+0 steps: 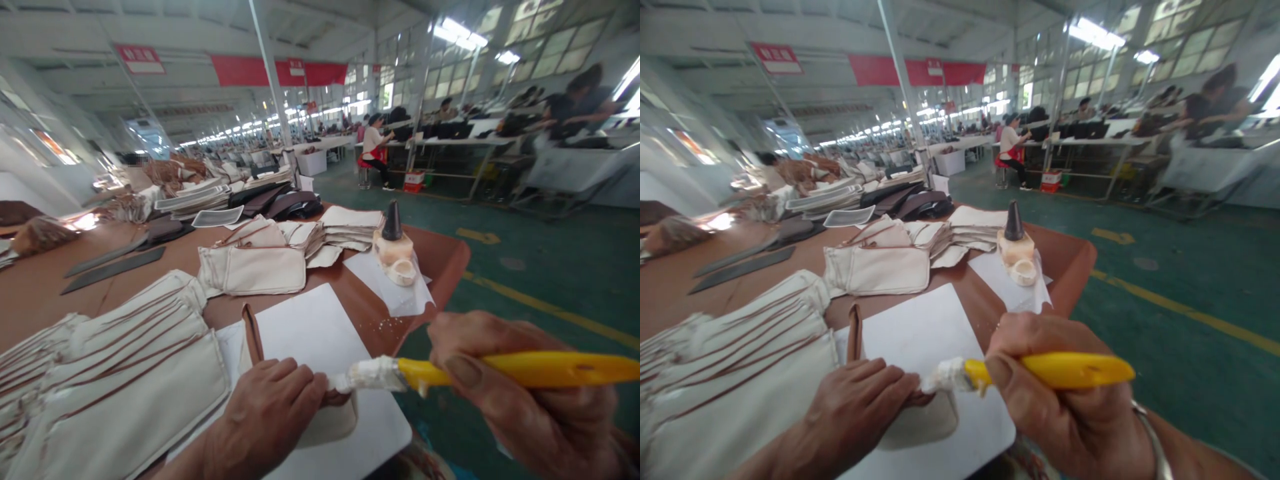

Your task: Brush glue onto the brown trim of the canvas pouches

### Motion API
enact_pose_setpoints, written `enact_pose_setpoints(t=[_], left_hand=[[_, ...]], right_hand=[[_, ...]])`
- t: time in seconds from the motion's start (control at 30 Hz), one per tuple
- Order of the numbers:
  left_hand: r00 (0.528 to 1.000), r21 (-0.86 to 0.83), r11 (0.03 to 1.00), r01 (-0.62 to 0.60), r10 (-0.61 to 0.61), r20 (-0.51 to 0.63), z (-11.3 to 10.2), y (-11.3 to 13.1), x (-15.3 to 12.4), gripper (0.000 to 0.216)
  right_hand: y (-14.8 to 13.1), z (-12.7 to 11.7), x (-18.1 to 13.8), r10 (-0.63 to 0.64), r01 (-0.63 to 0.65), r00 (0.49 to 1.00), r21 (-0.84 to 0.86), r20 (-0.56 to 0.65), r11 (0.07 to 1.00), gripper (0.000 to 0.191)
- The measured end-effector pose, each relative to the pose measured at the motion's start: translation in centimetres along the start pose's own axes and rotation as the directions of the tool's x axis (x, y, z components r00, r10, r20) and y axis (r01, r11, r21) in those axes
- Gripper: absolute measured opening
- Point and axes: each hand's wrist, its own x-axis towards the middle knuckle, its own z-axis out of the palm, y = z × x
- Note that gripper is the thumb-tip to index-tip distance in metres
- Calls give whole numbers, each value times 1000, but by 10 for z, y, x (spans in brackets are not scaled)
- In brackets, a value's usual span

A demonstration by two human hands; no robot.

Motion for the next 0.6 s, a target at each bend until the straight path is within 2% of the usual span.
enact_pose_setpoints(t=[0.1,0.17,0.27,0.37,0.47,0.53,0.6], left_hand=[[1000,-11,1000,16,-16,6,3,0,0,15],[999,-21,999,33,-33,14,4,1,1,19],[998,-33,998,61,-61,19,5,3,2,26],[996,-62,995,77,-75,38,7,3,2,27],[994,-103,991,83,-74,83,9,1,0,28],[990,-125,989,78,-63,123,8,-2,3,28],[989,-184,981,56,-30,144,1,-5,14,25]], right_hand=[[-2,6,-1,-57,59,993,-20,105,998,15],[-3,6,-3,-55,71,987,-102,148,992,16],[-6,2,-4,-78,94,993,-179,92,979,15],[-6,3,-4,-105,117,987,-100,122,988,14],[-1,3,-7,-59,78,982,-99,179,992,16],[3,-4,-13,-4,19,994,-136,112,990,16],[7,-15,-20,85,-96,992,-122,-91,988,15]])
